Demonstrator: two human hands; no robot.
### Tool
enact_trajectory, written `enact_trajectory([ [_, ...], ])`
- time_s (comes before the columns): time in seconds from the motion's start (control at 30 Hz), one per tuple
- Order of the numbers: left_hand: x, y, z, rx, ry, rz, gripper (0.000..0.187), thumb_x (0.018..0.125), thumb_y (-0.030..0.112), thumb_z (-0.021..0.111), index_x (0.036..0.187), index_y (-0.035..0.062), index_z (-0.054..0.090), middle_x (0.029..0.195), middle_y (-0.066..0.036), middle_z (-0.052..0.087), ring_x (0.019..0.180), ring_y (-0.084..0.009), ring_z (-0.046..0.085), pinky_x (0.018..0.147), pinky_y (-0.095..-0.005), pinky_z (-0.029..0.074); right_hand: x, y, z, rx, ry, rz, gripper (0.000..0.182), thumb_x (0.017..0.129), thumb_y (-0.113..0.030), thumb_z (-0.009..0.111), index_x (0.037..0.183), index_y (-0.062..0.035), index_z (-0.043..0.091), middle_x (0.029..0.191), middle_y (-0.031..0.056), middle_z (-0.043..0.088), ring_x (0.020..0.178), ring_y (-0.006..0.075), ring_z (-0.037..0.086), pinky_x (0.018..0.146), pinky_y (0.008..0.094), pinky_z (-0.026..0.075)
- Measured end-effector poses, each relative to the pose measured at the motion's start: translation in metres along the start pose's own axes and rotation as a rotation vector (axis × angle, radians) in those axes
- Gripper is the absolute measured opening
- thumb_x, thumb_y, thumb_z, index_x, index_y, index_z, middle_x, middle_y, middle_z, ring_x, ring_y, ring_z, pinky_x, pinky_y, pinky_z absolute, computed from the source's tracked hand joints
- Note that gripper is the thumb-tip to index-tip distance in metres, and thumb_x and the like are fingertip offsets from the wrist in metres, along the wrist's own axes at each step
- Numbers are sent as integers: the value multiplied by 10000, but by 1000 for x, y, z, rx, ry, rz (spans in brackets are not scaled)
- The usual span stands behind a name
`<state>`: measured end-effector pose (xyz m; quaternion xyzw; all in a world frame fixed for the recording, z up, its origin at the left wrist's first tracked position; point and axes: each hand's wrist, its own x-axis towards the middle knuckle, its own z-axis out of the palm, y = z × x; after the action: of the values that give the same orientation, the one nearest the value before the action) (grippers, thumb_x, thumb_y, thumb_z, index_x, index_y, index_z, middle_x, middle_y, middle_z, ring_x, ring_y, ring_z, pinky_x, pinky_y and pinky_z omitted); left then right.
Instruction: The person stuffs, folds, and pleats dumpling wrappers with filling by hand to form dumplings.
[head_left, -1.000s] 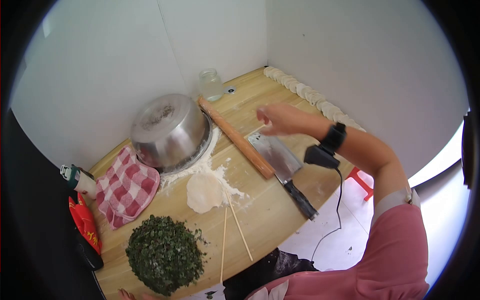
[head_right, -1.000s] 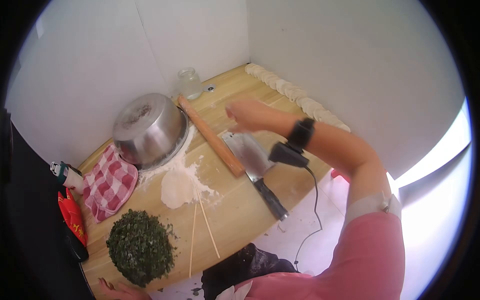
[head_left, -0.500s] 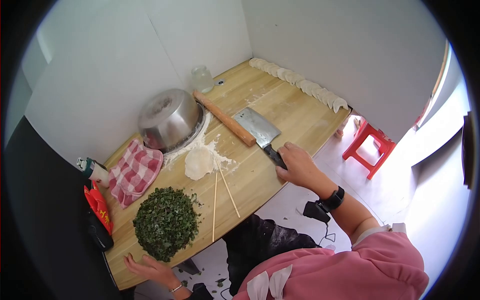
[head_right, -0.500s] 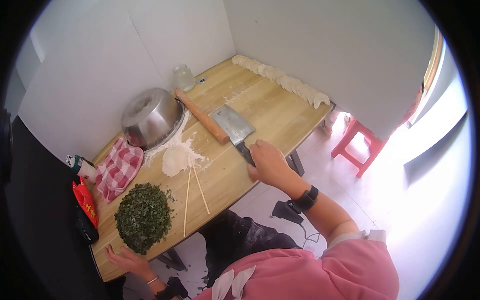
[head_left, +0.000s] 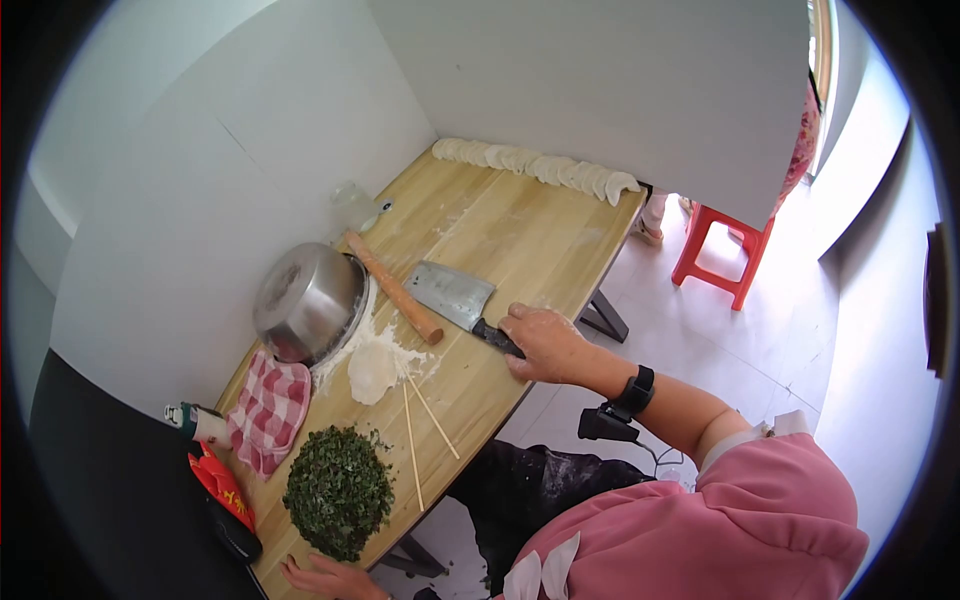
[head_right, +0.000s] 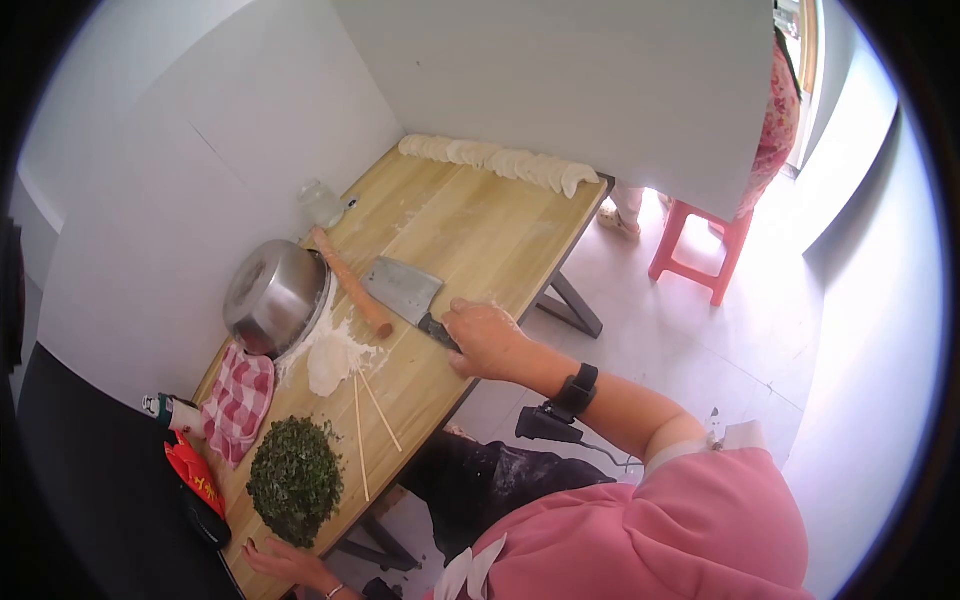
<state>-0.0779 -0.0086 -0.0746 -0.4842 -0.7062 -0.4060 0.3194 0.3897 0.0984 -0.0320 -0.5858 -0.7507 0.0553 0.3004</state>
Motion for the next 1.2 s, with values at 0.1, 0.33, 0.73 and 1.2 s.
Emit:
enact_trajectory([
  [0.1,1,-1,-5,79,-66,30,428,989,230,419,1279,-84,424,1359,-275,371,1254,-418,370,1047,-502,275,1,-4,-3,32,-10,16,252,706,-176,636,875,-1,571,875,198,551,835,379,586,751,463,474],
  [0.33,4,21,-13,-20,-96,-63,418,985,196,422,1267,-111,408,1366,-284,343,1257,-417,354,1038,-488,281,-3,-10,-10,25,-12,20,253,721,-149,618,919,-7,553,867,188,543,792,391,581,708,468,476],
  [0.73,-1,7,-5,26,-61,-31,379,968,186,463,1233,-85,447,1295,-278,429,1210,-419,405,1030,-496,290,17,29,-14,-85,68,47,373,748,-80,575,1115,-16,588,992,194,557,937,367,558,832,418,449],
  [1.2,10,29,-12,-79,-139,-98,363,907,128,483,1208,-74,463,1311,-256,412,1225,-397,396,1029,-457,309,35,-66,13,107,134,-247,219,731,-10,611,949,-19,588,965,173,572,941,374,533,812,428,437],
])
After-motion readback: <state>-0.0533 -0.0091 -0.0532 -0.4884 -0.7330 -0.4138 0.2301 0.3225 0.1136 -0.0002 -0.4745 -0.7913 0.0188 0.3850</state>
